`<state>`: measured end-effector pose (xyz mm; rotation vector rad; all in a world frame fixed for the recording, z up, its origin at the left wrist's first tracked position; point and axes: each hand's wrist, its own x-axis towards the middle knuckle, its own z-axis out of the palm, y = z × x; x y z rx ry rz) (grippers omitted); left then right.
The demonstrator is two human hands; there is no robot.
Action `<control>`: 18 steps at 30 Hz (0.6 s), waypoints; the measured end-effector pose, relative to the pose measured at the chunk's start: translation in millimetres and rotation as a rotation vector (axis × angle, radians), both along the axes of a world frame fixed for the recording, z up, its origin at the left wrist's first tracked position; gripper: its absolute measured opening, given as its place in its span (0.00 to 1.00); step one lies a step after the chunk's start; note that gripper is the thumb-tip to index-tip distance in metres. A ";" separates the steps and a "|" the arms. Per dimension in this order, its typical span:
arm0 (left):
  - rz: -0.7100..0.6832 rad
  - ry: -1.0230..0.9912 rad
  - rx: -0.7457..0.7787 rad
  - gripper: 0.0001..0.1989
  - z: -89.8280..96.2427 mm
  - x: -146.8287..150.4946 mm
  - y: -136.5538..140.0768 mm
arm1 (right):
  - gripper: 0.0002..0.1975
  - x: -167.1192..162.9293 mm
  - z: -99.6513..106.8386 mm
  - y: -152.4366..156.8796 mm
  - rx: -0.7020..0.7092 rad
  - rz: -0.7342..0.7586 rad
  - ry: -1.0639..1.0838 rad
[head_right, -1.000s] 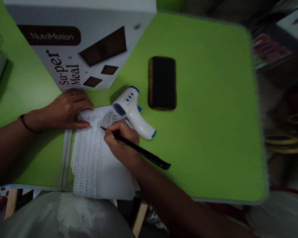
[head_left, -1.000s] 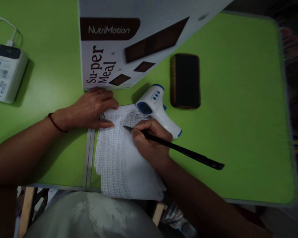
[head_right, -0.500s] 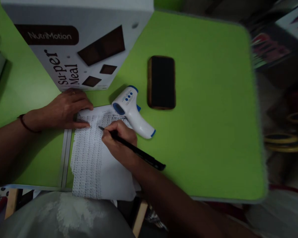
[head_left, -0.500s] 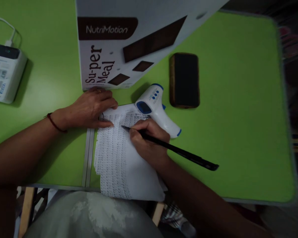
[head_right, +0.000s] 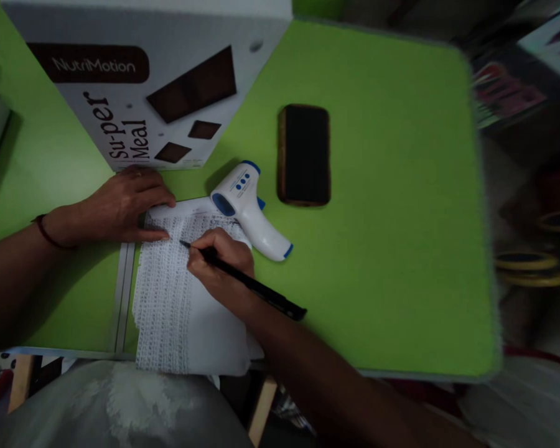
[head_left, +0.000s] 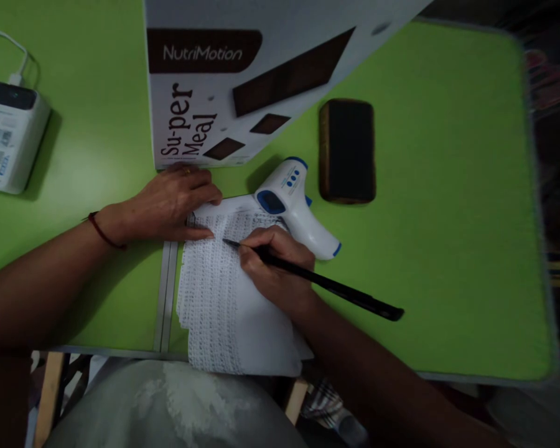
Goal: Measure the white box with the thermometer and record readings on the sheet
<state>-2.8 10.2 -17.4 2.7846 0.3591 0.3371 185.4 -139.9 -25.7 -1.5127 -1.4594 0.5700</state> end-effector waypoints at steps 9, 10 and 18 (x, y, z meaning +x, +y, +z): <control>0.008 0.025 0.020 0.23 0.3 0.7 -0.2 | 0.06 -0.4 3.3 0.4 -0.029 0.005 -0.025; 0.006 0.023 0.022 0.22 0.5 0.7 -0.3 | 0.06 -0.2 3.1 0.4 -0.030 0.002 -0.028; 0.003 0.006 0.029 0.23 -0.9 0.6 0.0 | 0.06 -0.6 1.7 0.6 -0.005 -0.027 -0.036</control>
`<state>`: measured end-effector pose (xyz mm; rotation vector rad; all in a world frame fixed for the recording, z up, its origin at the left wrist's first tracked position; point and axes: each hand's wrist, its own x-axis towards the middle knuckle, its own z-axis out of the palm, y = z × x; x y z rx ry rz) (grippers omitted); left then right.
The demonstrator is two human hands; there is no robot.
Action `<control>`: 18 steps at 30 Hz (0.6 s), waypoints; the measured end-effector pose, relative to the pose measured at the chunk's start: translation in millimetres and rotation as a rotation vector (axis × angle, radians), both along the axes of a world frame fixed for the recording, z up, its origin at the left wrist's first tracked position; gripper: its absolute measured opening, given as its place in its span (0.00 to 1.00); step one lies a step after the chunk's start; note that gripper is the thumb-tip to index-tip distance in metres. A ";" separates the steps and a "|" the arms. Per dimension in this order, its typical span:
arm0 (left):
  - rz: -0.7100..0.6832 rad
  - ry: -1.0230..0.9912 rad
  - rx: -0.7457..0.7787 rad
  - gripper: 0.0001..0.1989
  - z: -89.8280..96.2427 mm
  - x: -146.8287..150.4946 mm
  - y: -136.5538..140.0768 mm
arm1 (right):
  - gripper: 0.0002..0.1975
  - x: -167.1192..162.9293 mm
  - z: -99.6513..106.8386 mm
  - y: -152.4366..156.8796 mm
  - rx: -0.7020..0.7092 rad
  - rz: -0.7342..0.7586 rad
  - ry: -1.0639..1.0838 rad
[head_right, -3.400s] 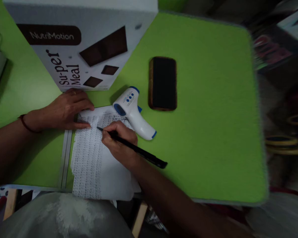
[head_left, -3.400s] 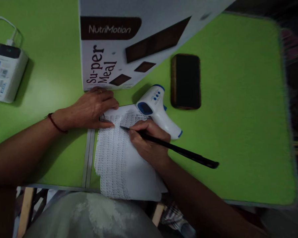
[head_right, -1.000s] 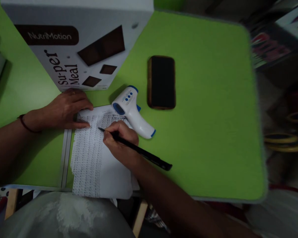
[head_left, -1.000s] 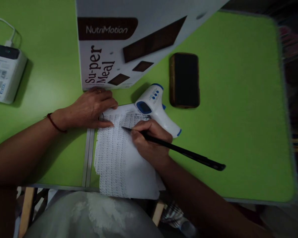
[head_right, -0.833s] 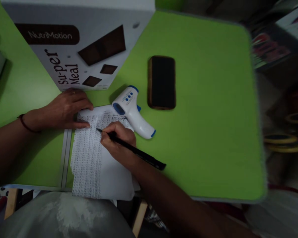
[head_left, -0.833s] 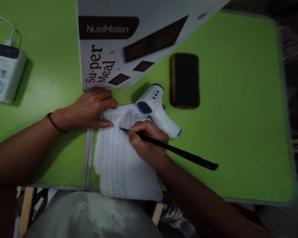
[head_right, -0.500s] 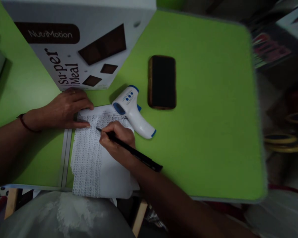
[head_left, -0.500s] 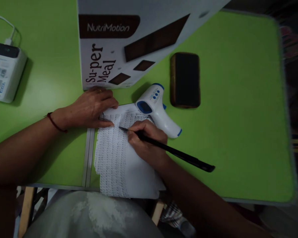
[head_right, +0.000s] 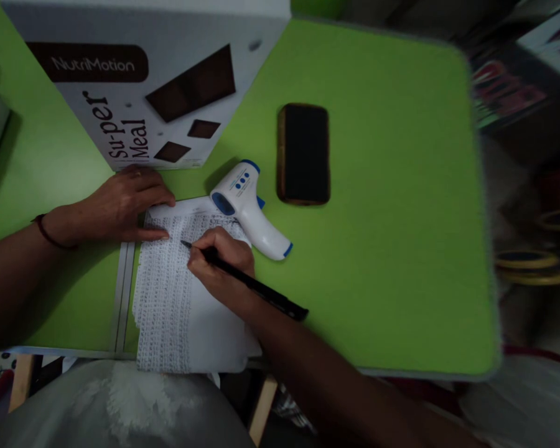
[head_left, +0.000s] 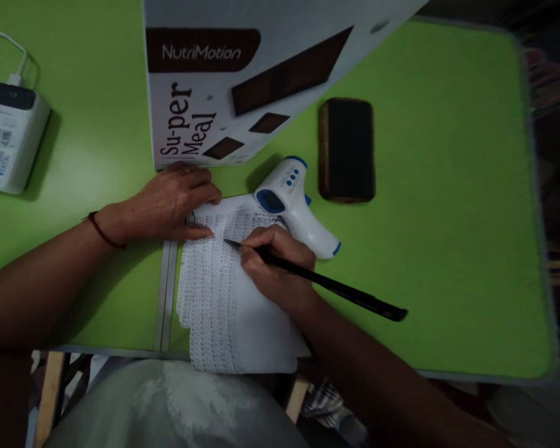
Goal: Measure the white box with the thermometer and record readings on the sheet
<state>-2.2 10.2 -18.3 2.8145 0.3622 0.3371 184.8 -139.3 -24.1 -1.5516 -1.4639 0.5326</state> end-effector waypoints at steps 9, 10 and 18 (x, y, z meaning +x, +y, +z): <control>0.004 0.011 -0.010 0.24 -0.6 0.5 0.7 | 0.06 0.8 -0.3 -0.7 -0.013 -0.008 0.035; 0.006 0.013 -0.010 0.24 -0.6 0.3 0.8 | 0.06 0.7 -0.8 -0.9 -0.013 -0.009 0.036; -0.002 0.001 0.016 0.23 -0.7 -0.5 0.2 | 0.06 -1.0 -0.5 -2.0 -0.014 -0.030 0.000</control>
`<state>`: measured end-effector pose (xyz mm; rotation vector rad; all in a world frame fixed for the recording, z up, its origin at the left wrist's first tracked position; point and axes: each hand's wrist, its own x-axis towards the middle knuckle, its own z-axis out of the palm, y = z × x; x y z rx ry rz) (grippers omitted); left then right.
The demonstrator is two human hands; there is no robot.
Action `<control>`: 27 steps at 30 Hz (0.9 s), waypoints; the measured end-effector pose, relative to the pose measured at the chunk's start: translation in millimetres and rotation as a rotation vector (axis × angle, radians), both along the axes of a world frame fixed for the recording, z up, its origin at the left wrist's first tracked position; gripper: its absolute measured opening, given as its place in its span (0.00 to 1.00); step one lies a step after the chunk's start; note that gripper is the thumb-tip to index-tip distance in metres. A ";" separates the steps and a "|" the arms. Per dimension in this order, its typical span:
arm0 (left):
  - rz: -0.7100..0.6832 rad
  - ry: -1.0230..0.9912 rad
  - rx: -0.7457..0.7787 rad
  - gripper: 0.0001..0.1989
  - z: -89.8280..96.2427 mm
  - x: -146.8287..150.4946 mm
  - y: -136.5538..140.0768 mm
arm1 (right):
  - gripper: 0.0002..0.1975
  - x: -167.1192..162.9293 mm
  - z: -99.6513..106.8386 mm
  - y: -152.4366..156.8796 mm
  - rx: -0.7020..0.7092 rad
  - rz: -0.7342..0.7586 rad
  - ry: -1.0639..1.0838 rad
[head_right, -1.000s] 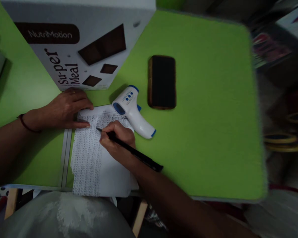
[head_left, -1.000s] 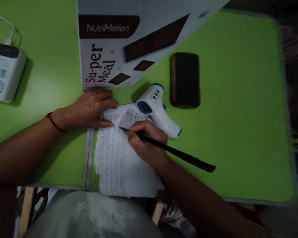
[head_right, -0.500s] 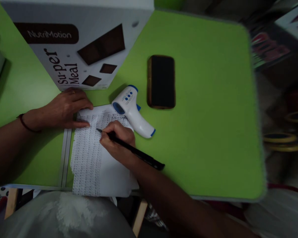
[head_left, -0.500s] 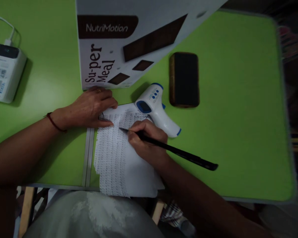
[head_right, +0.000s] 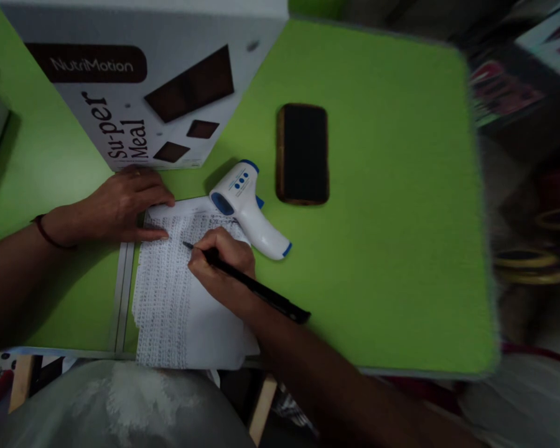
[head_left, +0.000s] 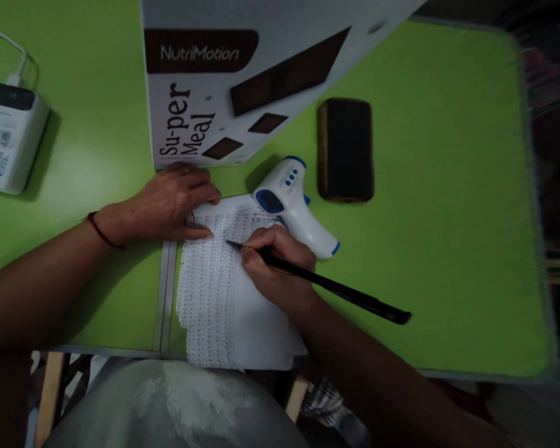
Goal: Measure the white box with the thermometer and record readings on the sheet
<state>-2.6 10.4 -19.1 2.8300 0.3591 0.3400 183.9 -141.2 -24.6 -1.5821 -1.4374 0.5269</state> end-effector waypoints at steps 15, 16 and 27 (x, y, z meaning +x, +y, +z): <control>-0.006 -0.005 -0.003 0.23 -0.9 0.2 0.8 | 0.06 1.1 1.1 0.7 0.048 0.097 0.011; -0.006 -0.007 -0.004 0.23 -1.0 0.3 0.7 | 0.06 1.0 1.5 0.6 0.037 0.105 0.009; 0.004 0.014 -0.004 0.24 0.0 0.2 0.6 | 0.08 3.2 0.6 -0.9 0.053 0.112 -0.023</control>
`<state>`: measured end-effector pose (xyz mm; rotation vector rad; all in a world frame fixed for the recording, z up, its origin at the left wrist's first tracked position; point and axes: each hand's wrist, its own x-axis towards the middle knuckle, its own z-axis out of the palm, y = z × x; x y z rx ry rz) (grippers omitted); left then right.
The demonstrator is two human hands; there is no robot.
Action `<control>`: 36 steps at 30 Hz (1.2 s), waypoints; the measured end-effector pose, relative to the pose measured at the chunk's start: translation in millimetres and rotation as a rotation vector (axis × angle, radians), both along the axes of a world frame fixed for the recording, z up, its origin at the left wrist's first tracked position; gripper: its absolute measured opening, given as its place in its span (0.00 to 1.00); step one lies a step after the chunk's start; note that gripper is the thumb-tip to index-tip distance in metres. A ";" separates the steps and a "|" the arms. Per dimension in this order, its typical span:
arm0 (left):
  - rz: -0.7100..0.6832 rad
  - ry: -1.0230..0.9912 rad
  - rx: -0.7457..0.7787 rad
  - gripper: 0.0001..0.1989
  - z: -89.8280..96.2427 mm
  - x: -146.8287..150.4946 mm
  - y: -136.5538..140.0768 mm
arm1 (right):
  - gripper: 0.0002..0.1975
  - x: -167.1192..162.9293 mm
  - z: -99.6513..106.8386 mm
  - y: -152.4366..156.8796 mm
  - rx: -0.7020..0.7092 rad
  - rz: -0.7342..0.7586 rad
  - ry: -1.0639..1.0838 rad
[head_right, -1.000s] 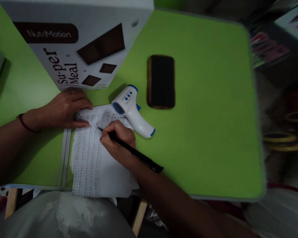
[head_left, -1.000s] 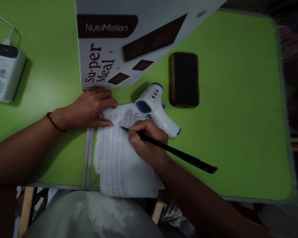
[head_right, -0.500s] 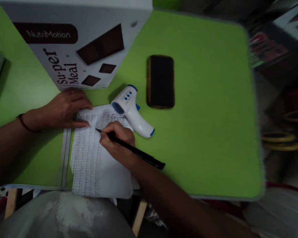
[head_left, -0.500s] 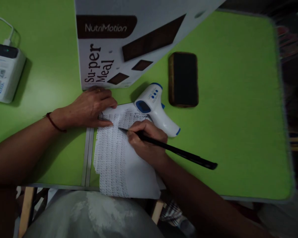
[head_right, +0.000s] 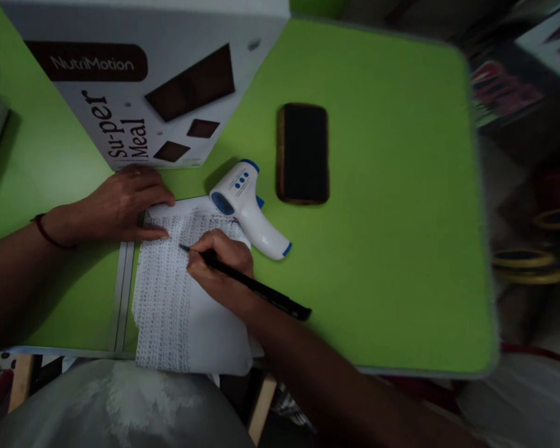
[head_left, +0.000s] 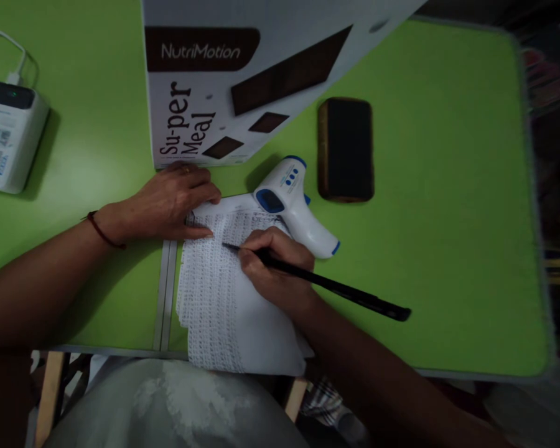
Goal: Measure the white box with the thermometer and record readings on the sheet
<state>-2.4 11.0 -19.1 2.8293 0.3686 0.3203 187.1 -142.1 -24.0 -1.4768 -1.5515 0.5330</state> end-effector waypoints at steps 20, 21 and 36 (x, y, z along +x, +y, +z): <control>-0.021 -0.066 0.023 0.22 -2.0 -0.3 0.0 | 0.07 -1.1 1.8 -0.2 -0.036 -0.071 0.022; -0.021 -0.066 0.021 0.22 -2.2 -0.3 0.1 | 0.07 -1.2 2.0 -0.3 -0.042 -0.066 0.021; -0.015 -0.018 0.006 0.24 -0.2 -0.1 0.5 | 0.07 -0.3 -0.5 -1.2 -0.015 -0.034 0.058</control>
